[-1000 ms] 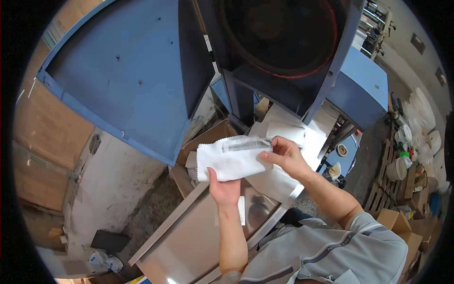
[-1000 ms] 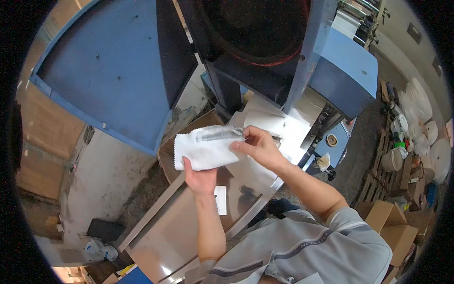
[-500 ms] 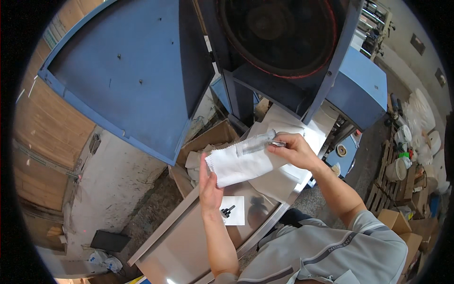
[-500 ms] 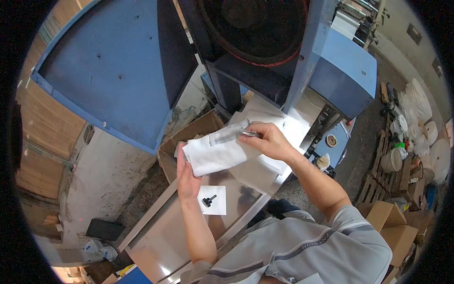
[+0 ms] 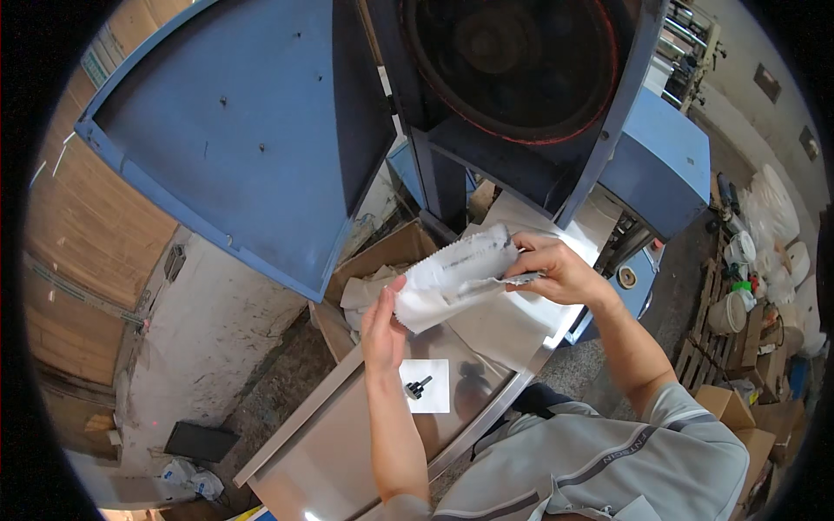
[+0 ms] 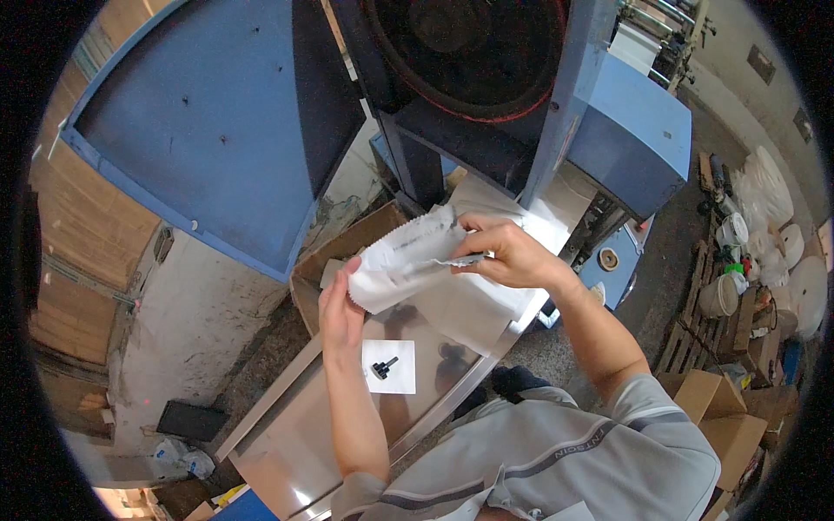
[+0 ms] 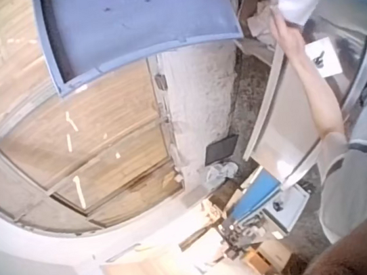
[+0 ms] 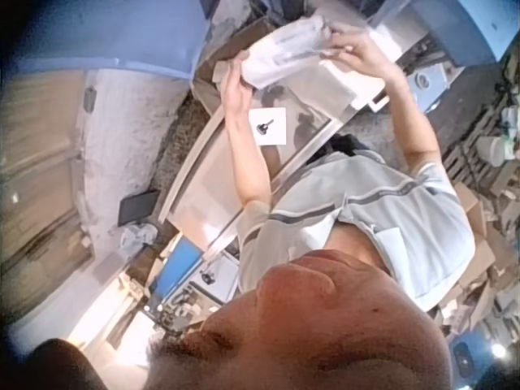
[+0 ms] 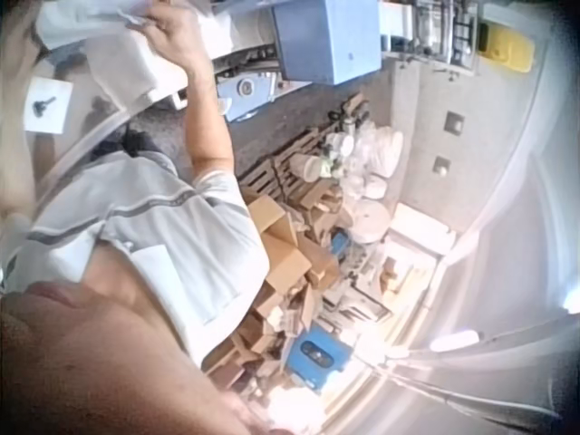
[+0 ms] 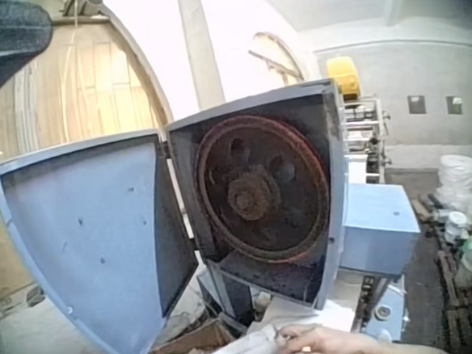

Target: Inspecting packaged textile items from a packaging machine for quality control.

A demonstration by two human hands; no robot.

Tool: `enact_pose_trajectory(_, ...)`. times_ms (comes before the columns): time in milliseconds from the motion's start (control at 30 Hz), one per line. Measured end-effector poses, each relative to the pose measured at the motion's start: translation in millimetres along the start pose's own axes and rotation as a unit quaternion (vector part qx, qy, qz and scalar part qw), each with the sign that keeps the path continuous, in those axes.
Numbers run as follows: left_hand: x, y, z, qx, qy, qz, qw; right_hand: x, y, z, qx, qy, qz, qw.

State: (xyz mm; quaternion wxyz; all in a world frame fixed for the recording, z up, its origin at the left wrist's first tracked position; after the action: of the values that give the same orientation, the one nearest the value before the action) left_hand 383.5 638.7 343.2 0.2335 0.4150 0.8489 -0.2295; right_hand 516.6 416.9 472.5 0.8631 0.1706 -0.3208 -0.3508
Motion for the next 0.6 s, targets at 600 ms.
enact_pose_trajectory(600,-37,-30,-50,-0.192,0.062,-0.003,0.980,7,-6,-10,-0.068,0.071,-0.044,0.994)
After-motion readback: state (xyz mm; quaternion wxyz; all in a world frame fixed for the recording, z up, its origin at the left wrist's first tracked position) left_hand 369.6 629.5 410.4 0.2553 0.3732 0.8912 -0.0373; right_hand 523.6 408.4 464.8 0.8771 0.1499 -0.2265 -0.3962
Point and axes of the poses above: each hand's wrist, its own y-axis towards the middle knuckle, its own x-axis out of the back of the hand, z = x × y, the point moved 7 cm from there along y, towards the middle knuckle, and after that the axes turned 12 degrees about -z, right-handed, at the moved point
